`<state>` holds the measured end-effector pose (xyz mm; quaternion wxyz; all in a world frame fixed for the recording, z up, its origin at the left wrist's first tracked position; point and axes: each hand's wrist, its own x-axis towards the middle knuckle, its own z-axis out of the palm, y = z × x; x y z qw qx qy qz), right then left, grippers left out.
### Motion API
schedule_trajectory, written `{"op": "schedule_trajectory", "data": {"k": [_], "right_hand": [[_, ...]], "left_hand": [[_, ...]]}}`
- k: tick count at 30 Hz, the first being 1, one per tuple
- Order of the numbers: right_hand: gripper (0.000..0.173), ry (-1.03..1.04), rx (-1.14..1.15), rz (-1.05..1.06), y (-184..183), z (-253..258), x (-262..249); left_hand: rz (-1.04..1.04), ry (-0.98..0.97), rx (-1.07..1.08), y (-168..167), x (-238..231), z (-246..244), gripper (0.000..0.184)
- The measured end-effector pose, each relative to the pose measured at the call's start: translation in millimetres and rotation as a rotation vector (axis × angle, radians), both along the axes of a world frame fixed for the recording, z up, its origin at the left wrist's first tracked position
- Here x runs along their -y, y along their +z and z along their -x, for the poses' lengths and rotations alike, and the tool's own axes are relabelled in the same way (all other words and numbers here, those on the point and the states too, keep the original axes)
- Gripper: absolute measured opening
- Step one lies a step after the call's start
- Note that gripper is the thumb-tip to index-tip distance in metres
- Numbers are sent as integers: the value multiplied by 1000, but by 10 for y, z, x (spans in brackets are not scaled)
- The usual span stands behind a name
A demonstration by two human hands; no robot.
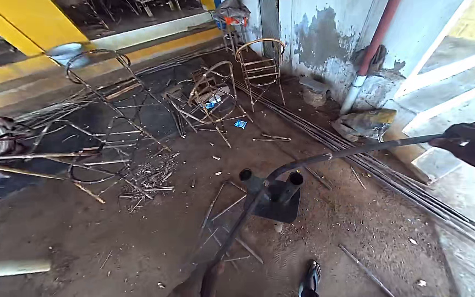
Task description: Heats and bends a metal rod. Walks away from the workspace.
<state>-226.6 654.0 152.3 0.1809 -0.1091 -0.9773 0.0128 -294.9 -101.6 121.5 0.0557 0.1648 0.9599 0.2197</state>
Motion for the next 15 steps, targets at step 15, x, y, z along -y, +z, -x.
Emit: {"op": "schedule_trajectory", "data": {"k": [15], "right_hand": [[75,-751,387,483,-881,-2550,4697]], "left_hand": [[-107,-156,130,-686,288,169,68]]}}
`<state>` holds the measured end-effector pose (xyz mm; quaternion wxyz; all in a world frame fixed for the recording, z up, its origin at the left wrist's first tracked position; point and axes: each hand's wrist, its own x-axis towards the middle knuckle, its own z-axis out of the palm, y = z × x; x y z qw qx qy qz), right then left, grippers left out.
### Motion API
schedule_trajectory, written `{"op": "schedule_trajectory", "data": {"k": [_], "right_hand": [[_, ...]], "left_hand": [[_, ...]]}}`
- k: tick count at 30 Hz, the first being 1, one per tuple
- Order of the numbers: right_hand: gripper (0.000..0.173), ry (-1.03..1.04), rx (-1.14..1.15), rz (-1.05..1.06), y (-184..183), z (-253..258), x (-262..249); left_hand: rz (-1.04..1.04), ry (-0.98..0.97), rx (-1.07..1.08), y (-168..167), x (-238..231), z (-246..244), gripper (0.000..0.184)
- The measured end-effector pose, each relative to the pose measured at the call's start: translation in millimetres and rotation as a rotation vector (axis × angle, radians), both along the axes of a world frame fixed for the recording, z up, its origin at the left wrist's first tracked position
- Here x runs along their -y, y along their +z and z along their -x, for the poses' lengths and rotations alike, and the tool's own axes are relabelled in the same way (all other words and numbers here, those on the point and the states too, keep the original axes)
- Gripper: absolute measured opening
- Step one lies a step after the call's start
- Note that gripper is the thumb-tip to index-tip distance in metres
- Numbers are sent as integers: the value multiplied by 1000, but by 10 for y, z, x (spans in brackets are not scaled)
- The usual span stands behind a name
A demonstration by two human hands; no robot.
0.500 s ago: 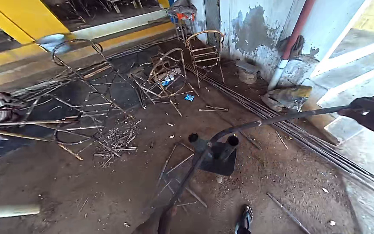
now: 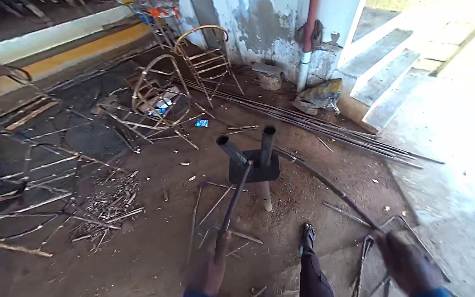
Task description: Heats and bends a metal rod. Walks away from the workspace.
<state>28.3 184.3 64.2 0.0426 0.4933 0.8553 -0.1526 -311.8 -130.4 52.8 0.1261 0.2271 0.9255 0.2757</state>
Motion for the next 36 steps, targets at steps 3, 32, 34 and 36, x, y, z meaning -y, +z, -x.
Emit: {"op": "schedule_trajectory", "data": {"k": [3,32,34,36], "right_hand": [[77,-78,-57,94,45,4,872],[72,-175,-100,333,-400,232,1470],[71,-176,-142,345,-403,252,1616],[69,-209,-199,349,-421,317,1831]], "left_hand": [[-98,-90,338,12,367,18,60],[-297,-95,557,-295,392,-319,48],[-278,-107,515,-297,497,-250,51],[-253,-126,507,-259,595,-147,53]]}}
